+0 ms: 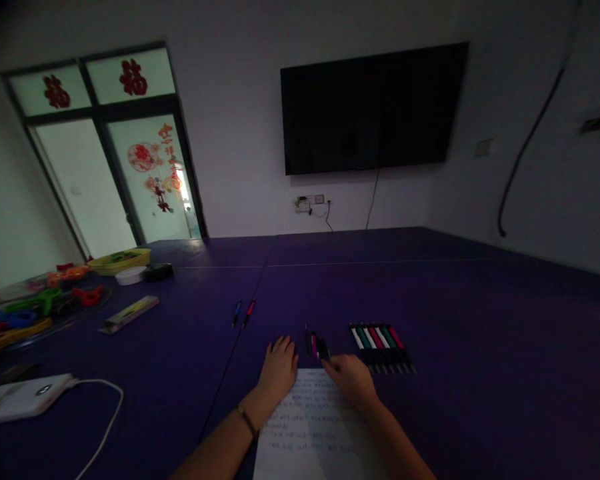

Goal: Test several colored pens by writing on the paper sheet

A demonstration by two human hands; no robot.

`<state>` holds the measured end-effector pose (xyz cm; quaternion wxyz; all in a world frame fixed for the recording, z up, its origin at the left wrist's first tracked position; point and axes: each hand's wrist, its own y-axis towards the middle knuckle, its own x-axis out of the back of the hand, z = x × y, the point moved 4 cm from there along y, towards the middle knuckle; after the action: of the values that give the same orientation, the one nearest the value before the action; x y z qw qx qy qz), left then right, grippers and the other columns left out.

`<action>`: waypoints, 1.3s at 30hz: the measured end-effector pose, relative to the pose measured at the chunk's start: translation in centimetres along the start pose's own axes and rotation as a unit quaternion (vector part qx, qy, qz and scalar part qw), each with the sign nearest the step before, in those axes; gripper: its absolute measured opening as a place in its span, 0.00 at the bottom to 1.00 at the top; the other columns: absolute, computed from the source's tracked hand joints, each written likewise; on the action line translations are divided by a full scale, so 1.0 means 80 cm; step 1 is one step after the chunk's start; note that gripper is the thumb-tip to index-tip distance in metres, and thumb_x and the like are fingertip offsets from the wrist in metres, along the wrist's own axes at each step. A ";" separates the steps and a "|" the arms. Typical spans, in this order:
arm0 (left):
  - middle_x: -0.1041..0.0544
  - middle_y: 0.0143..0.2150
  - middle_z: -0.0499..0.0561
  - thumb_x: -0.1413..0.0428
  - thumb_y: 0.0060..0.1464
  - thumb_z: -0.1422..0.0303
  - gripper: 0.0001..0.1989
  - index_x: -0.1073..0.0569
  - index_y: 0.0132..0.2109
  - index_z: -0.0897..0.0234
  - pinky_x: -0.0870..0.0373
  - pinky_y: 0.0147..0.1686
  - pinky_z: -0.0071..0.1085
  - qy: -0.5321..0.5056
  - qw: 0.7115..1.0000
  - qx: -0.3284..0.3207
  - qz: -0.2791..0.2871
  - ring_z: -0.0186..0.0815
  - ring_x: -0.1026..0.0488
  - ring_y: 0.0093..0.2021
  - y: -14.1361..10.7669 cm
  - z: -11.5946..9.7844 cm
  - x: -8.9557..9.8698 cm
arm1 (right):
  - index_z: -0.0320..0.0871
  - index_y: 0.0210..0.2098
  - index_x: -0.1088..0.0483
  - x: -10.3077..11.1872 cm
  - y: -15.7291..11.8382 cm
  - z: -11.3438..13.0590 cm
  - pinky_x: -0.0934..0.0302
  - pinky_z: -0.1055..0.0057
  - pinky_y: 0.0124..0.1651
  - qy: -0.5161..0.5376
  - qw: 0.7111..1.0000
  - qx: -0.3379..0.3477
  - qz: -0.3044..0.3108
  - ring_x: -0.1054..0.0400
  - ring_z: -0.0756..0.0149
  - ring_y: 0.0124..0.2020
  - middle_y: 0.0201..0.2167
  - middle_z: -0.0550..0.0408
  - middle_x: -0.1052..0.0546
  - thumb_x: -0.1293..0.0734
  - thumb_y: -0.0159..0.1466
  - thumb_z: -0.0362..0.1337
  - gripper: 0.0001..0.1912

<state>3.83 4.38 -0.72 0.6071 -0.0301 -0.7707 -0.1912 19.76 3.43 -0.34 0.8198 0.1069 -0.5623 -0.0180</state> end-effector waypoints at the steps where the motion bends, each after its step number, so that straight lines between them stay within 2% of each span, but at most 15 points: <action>1: 0.39 0.56 0.55 0.65 0.55 0.67 0.21 0.37 0.51 0.68 0.50 0.54 0.45 0.001 1.000 0.000 0.001 0.41 0.47 0.57 0.000 0.000 0.000 | 0.41 0.15 0.37 0.000 0.000 0.000 0.59 0.75 0.21 0.000 1.000 0.000 0.000 0.39 0.72 0.18 0.15 0.56 0.32 0.46 0.57 0.44 0.20; 39: 0.40 0.57 0.56 0.65 0.56 0.67 0.21 0.37 0.51 0.67 0.50 0.54 0.44 0.007 1.000 0.005 0.016 0.40 0.49 0.58 -0.001 0.000 0.004 | 0.41 0.15 0.36 -0.004 0.001 -0.003 0.59 0.75 0.21 0.000 1.000 0.015 -0.012 0.40 0.71 0.19 0.15 0.55 0.32 0.47 0.58 0.45 0.21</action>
<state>3.75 4.24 -0.40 0.6154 -0.0385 -0.7669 -0.1781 19.82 3.60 -0.70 0.8176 0.1261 -0.5614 -0.0191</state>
